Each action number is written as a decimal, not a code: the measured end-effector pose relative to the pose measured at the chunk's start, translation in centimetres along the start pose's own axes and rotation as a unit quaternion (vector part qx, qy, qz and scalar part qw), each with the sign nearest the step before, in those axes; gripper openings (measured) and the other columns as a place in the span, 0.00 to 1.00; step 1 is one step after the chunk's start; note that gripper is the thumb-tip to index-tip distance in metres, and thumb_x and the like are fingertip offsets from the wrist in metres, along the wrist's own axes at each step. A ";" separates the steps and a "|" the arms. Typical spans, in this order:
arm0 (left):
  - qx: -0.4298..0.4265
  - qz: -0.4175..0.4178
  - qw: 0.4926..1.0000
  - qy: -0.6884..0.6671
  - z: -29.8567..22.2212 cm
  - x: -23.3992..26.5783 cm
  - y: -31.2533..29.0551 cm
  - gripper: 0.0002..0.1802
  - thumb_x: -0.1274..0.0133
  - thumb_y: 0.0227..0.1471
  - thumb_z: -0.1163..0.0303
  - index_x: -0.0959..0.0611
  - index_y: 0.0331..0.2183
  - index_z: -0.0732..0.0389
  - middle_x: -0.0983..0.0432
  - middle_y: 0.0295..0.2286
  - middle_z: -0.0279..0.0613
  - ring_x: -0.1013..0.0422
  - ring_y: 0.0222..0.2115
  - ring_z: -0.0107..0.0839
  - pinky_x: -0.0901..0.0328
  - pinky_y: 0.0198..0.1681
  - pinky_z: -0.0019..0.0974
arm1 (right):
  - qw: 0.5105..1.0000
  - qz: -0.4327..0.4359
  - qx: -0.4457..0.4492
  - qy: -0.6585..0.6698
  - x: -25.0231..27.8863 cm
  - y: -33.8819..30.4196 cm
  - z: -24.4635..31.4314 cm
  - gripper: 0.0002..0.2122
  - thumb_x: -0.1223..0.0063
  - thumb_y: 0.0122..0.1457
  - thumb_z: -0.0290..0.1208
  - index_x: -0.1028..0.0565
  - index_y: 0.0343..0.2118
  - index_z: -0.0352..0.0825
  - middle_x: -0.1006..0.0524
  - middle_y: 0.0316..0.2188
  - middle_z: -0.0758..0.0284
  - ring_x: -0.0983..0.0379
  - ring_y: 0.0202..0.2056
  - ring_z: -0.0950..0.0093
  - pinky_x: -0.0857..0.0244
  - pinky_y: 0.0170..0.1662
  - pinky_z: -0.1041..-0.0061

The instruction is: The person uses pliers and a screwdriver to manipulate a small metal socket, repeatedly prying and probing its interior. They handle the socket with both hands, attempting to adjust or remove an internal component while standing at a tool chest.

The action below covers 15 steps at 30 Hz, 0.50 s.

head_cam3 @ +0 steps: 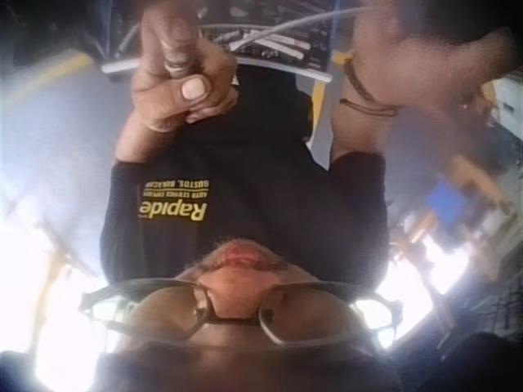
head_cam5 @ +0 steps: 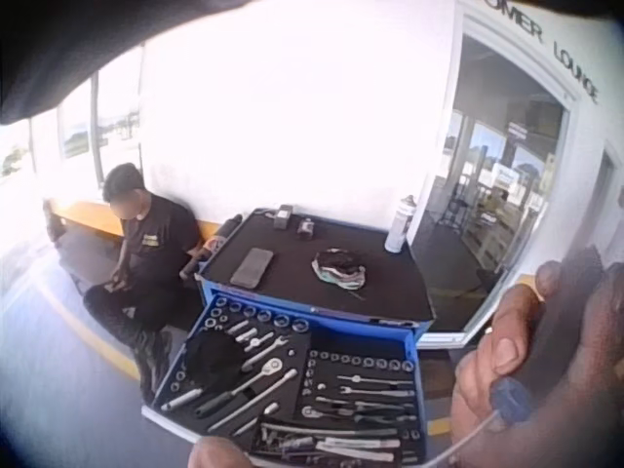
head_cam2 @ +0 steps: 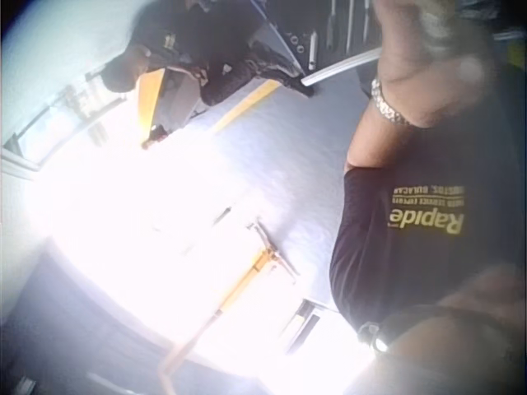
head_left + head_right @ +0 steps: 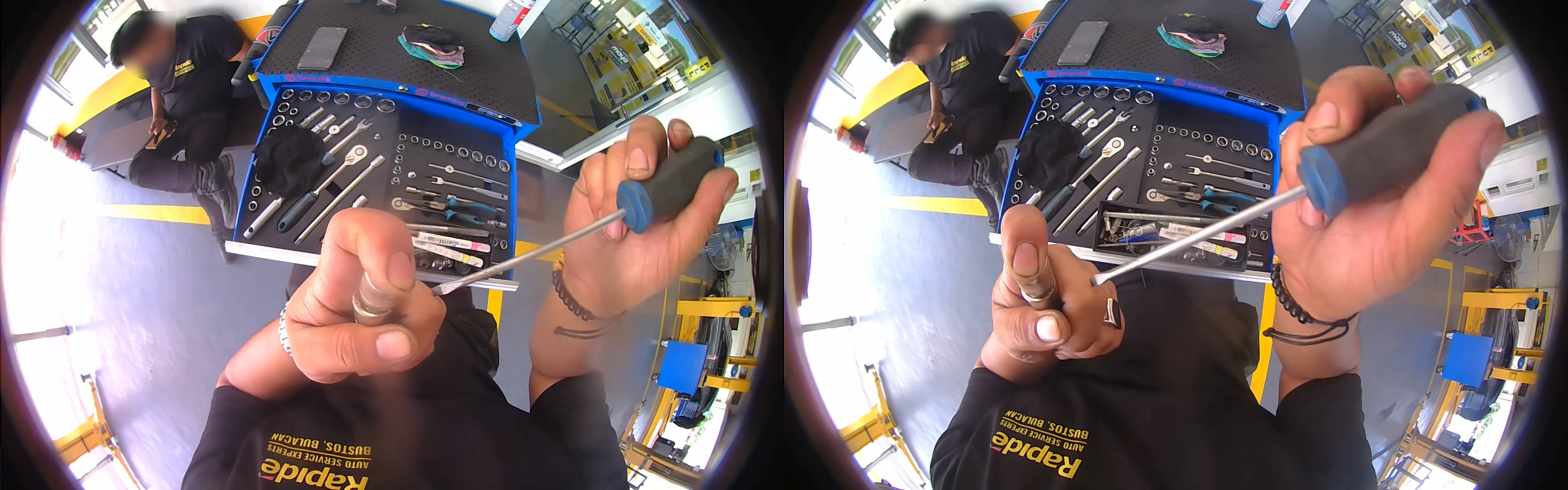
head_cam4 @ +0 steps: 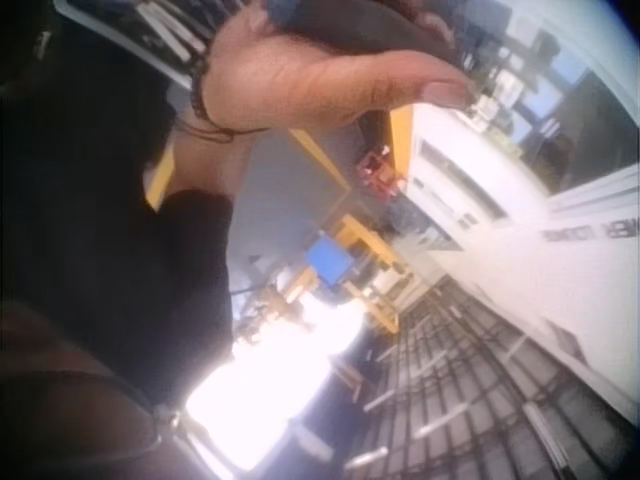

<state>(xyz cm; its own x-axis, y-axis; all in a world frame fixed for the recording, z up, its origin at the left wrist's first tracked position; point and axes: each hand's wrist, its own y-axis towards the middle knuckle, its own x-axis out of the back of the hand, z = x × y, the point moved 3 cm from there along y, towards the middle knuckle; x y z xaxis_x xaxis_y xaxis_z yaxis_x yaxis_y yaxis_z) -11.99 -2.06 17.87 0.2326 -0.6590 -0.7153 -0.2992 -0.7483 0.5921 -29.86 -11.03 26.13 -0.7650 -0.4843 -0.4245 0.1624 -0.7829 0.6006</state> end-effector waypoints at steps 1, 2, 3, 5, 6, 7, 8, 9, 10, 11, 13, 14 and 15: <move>0.008 0.001 1.000 -0.009 0.0 0.0 0.0 0.25 0.52 0.50 0.87 0.41 0.45 0.54 0.41 0.26 0.35 0.43 0.16 0.22 0.48 0.18 0.27 | 1.000 -0.012 0.003 -0.003 -0.1 0.2 -0.1 0.20 0.57 0.65 0.47 0.34 0.42 0.30 0.32 0.28 0.61 0.42 0.14 0.81 0.45 0.19 0.84; 0.016 -0.001 1.000 -0.013 0.1 0.0 0.0 0.25 0.52 0.50 0.87 0.41 0.45 0.53 0.41 0.25 0.35 0.43 0.16 0.22 0.48 0.18 0.27 | 1.000 -0.024 0.007 -0.006 -0.2 0.4 -0.2 0.20 0.57 0.65 0.47 0.33 0.41 0.30 0.32 0.28 0.61 0.43 0.13 0.81 0.46 0.19 0.84; 0.019 -0.010 1.000 -0.010 0.1 -0.1 -0.1 0.25 0.52 0.50 0.86 0.41 0.45 0.53 0.41 0.25 0.35 0.43 0.16 0.22 0.48 0.18 0.27 | 0.999 -0.034 -0.003 -0.005 -0.4 0.6 -0.3 0.19 0.58 0.65 0.47 0.33 0.40 0.30 0.32 0.28 0.61 0.44 0.13 0.81 0.46 0.18 0.84; 0.023 -0.033 0.999 0.000 0.1 -0.2 0.0 0.25 0.51 0.50 0.86 0.41 0.45 0.53 0.41 0.24 0.35 0.43 0.16 0.21 0.48 0.18 0.27 | 0.998 -0.059 -0.002 -0.014 -0.9 0.6 -0.5 0.18 0.58 0.65 0.46 0.33 0.38 0.30 0.32 0.26 0.62 0.44 0.13 0.82 0.47 0.18 0.84; 0.023 -0.048 0.999 0.007 0.2 -0.3 0.0 0.25 0.51 0.50 0.85 0.41 0.45 0.53 0.41 0.24 0.35 0.43 0.16 0.21 0.48 0.18 0.27 | 0.997 -0.071 -0.003 -0.020 -1.1 0.5 -0.5 0.18 0.58 0.65 0.45 0.33 0.37 0.31 0.32 0.25 0.62 0.45 0.13 0.82 0.48 0.17 0.84; 0.022 -0.042 0.999 0.013 0.2 -0.2 0.0 0.25 0.51 0.50 0.85 0.41 0.45 0.53 0.41 0.27 0.36 0.42 0.16 0.22 0.48 0.18 0.27 | 0.998 -0.067 0.001 -0.019 -1.0 0.4 -0.5 0.18 0.57 0.65 0.45 0.33 0.37 0.31 0.32 0.24 0.63 0.45 0.13 0.82 0.48 0.17 0.84; 0.020 -0.035 0.999 0.020 0.2 -0.2 0.0 0.25 0.51 0.50 0.85 0.41 0.45 0.54 0.41 0.30 0.37 0.41 0.17 0.22 0.47 0.19 0.27 | 0.997 -0.073 0.005 -0.025 -1.1 0.3 -0.5 0.18 0.57 0.65 0.45 0.33 0.37 0.31 0.32 0.24 0.63 0.45 0.12 0.82 0.49 0.17 0.84; 0.021 -0.033 0.999 0.027 0.3 0.1 0.1 0.25 0.51 0.50 0.85 0.41 0.45 0.54 0.41 0.30 0.37 0.41 0.17 0.22 0.47 0.19 0.27 | 0.996 -0.079 0.008 -0.031 -1.1 0.2 -0.5 0.18 0.57 0.65 0.45 0.33 0.37 0.31 0.32 0.23 0.63 0.45 0.12 0.82 0.49 0.17 0.85; 0.020 -0.034 0.999 0.035 0.4 0.1 0.1 0.25 0.51 0.50 0.85 0.40 0.45 0.54 0.41 0.30 0.37 0.41 0.17 0.22 0.47 0.20 0.27 | 0.994 -0.095 0.013 -0.044 -1.4 0.1 -0.6 0.18 0.57 0.65 0.45 0.33 0.36 0.31 0.32 0.23 0.63 0.46 0.12 0.82 0.49 0.17 0.85; 0.021 -0.034 0.998 0.041 0.5 0.1 0.1 0.25 0.51 0.50 0.85 0.40 0.45 0.54 0.41 0.30 0.37 0.41 0.17 0.22 0.47 0.20 0.27 | 0.994 -0.101 0.015 -0.049 -1.4 0.0 -0.6 0.18 0.57 0.65 0.45 0.33 0.36 0.31 0.32 0.23 0.63 0.46 0.12 0.82 0.49 0.17 0.84; 0.018 -0.036 0.998 0.055 0.5 0.1 0.1 0.25 0.51 0.50 0.85 0.40 0.45 0.55 0.41 0.30 0.37 0.41 0.18 0.23 0.46 0.20 0.28 | 0.994 -0.100 0.018 -0.050 -1.3 0.0 -0.6 0.18 0.57 0.65 0.45 0.33 0.36 0.31 0.32 0.23 0.63 0.46 0.12 0.82 0.49 0.17 0.84; 0.018 -0.037 0.997 0.061 0.5 0.0 0.1 0.25 0.51 0.50 0.85 0.40 0.45 0.55 0.40 0.30 0.37 0.41 0.18 0.23 0.46 0.21 0.28 | 0.994 -0.100 0.015 -0.045 -1.3 0.0 -0.6 0.18 0.57 0.65 0.45 0.33 0.36 0.31 0.32 0.23 0.63 0.46 0.12 0.82 0.49 0.17 0.84; 0.016 -0.038 0.997 0.070 0.5 0.0 0.1 0.25 0.51 0.50 0.85 0.40 0.45 0.55 0.40 0.30 0.37 0.40 0.18 0.23 0.46 0.21 0.28 | 0.994 -0.100 0.013 -0.040 -1.2 0.0 -0.6 0.18 0.57 0.65 0.45 0.33 0.36 0.31 0.32 0.23 0.63 0.46 0.12 0.82 0.49 0.17 0.84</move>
<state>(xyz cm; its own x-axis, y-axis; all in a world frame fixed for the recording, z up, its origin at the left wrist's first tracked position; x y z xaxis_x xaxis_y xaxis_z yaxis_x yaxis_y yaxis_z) -12.51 -2.12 17.73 0.3811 -0.6062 -0.6981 -0.3052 -0.7952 0.5239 -28.55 -10.68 26.20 -0.8280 -0.2866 -0.4820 -0.0131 -0.8494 0.5276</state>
